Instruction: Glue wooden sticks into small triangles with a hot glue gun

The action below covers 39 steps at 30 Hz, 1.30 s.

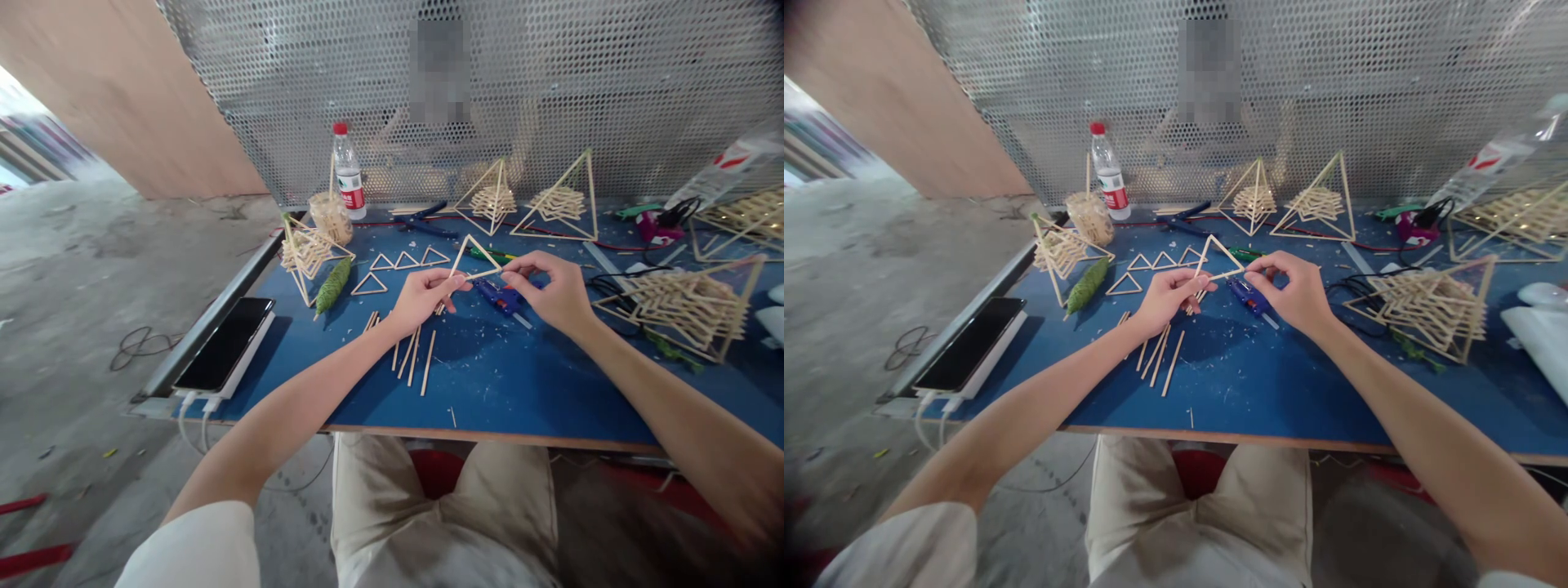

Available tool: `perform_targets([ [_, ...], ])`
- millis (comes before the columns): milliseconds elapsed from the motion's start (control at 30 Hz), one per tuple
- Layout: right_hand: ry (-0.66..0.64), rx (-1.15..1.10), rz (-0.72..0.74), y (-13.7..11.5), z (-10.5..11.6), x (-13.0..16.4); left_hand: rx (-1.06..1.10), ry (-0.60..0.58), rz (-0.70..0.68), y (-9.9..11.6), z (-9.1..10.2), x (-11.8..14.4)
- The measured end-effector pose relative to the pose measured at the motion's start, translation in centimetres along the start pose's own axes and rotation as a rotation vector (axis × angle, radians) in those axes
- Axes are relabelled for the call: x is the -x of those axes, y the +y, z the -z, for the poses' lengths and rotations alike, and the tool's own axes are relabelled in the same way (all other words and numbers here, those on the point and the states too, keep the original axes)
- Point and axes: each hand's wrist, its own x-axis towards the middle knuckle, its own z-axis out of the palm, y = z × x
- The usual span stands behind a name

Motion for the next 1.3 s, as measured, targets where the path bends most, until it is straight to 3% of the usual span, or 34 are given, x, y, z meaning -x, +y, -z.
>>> perform_targets([
  [467,-0.104,-0.019,0.045,-0.1,0.2,-0.2,-0.057,-0.052,-0.072,0.2,0.3,0.2],
  [633,0.024,-0.099,0.062,-0.6,0.7,0.0,-0.178,-0.112,-0.137,0.6,0.4,0.5],
  [833,-0.055,-0.05,0.074,-0.5,0.6,0.3,-0.256,-0.164,-0.2,0.7,0.2,0.8],
  [1033,0.009,-0.024,0.111,-0.2,0.1,0.4,-0.331,-0.166,-0.241,0.4,0.3,0.8],
  [1300,0.022,0.008,0.012,-0.5,0.1,0.6,-0.352,-0.146,-0.258,0.4,0.2,0.9],
])
